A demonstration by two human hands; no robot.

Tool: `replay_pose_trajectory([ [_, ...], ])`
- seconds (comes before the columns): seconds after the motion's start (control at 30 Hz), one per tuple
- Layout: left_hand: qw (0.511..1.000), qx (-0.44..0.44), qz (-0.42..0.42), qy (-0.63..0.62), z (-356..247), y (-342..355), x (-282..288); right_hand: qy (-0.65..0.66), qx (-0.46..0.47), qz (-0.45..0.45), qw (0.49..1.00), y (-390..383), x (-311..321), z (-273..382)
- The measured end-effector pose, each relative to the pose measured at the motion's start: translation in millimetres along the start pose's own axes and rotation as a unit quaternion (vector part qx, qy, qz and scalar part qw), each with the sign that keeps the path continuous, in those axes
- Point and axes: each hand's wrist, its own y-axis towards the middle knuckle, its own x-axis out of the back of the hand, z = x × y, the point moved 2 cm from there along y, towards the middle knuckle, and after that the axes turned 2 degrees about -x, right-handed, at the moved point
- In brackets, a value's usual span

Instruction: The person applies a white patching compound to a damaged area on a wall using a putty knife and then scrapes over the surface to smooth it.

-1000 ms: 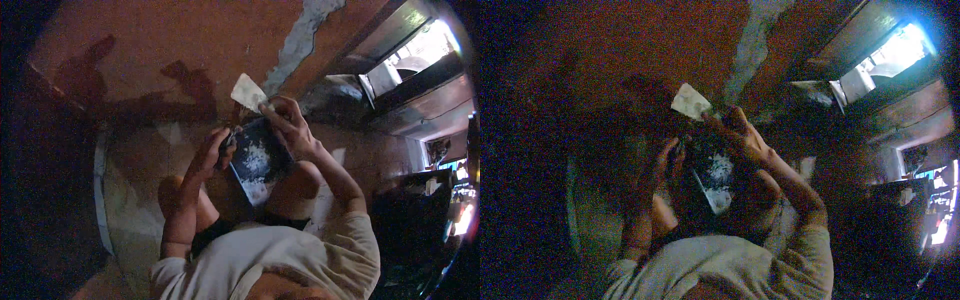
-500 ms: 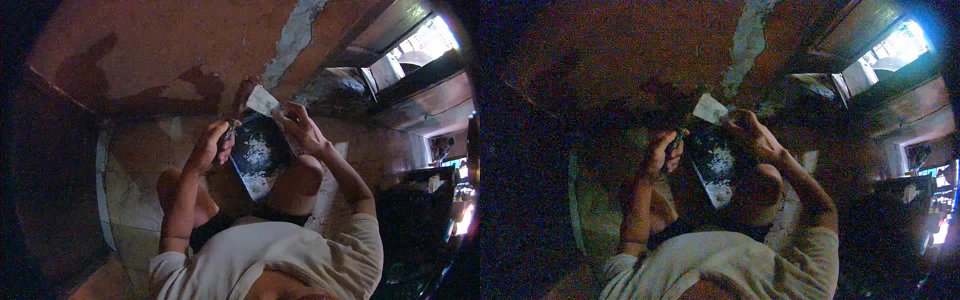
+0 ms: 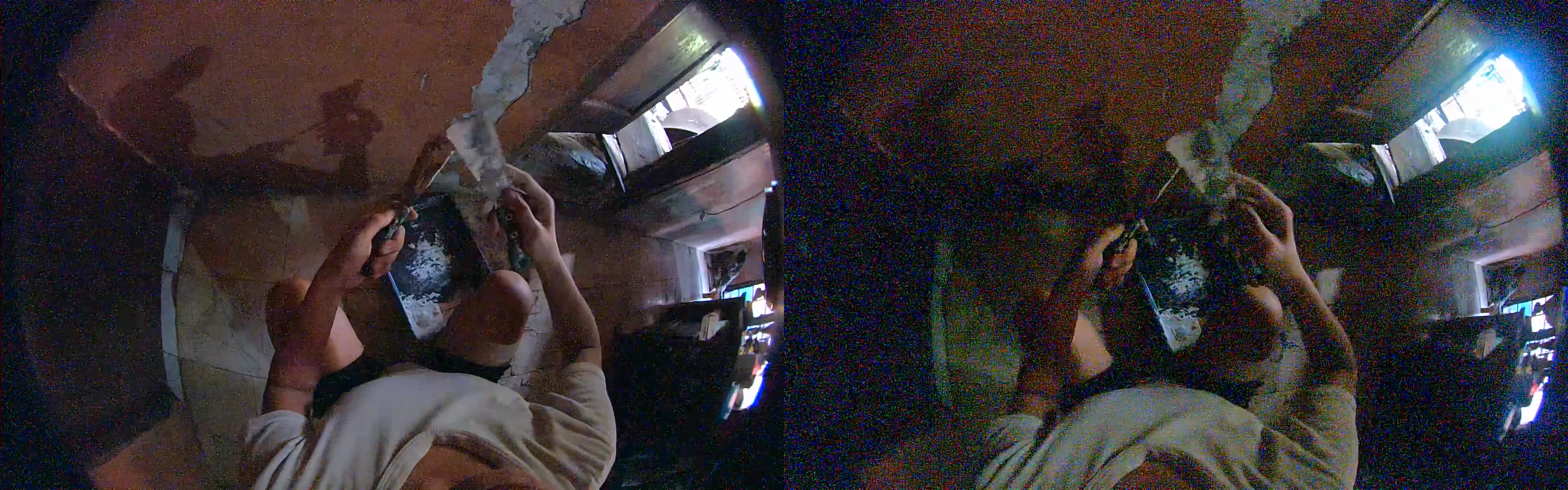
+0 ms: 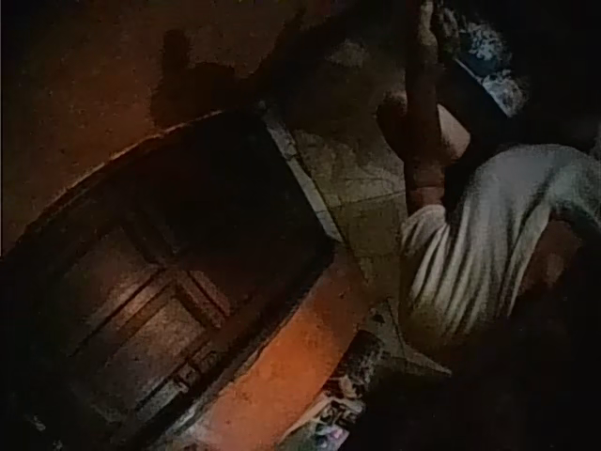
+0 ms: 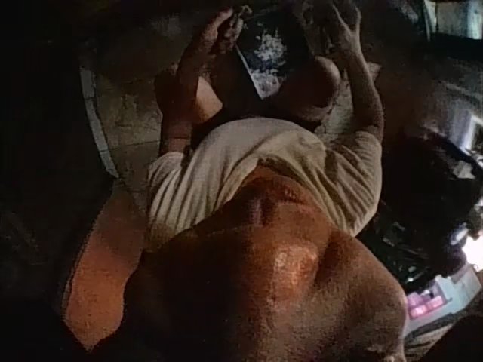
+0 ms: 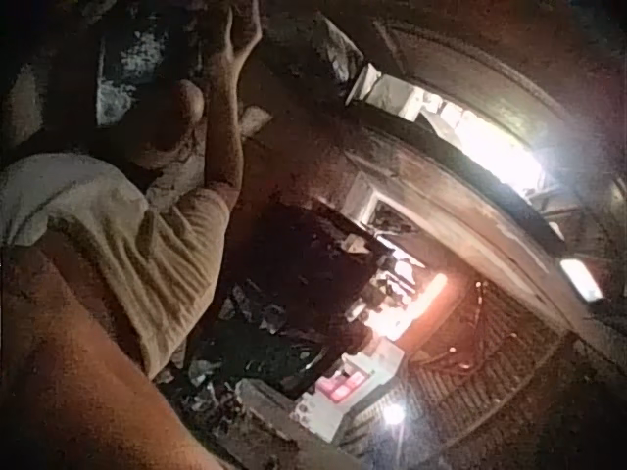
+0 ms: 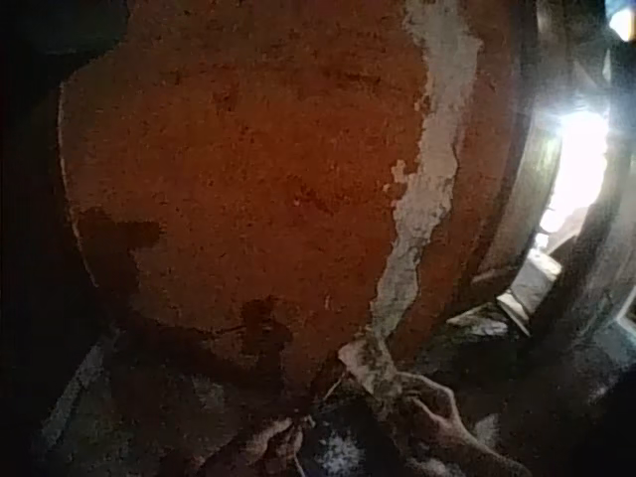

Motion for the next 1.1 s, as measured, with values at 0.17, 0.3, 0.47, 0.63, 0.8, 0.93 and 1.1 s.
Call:
replay_pose_trajectory([
  [0.17,0.998,0.064,0.009,-0.012,-7.1,-4.7,-6.9,0.149,-0.159,0.097,0.971,10.7,-4.6,-19.3],
  [0.3,0.998,0.020,0.024,-0.047,-7.4,-6.8,-8.6,0.089,-0.148,0.060,0.983,7.0,5.5,-46.6],
  [0.47,0.996,0.029,0.052,-0.063,1.0,-5.4,5.0,0.062,-0.181,0.028,0.981,-11.9,28.7,-62.7],
  [0.63,0.994,-0.021,0.064,-0.085,-10.1,-5.7,5.4,-0.026,-0.091,-0.040,0.995,-29.9,97.1,-114.9],
  [0.8,0.974,-0.050,-0.127,0.183,7.7,-1.8,13.9,-0.267,-0.005,0.005,0.964,1.8,35.9,0.3],
  [0.93,0.797,-0.332,-0.161,0.478,19.1,0.4,26.3,-0.273,-0.092,0.024,0.957,14.6,42.7,-15.0],
  [1.1,0.852,-0.218,-0.180,0.441,-0.2,-6.3,-1.2,-0.350,-0.017,0.055,0.935,16.9,38.9,-25.1],
])
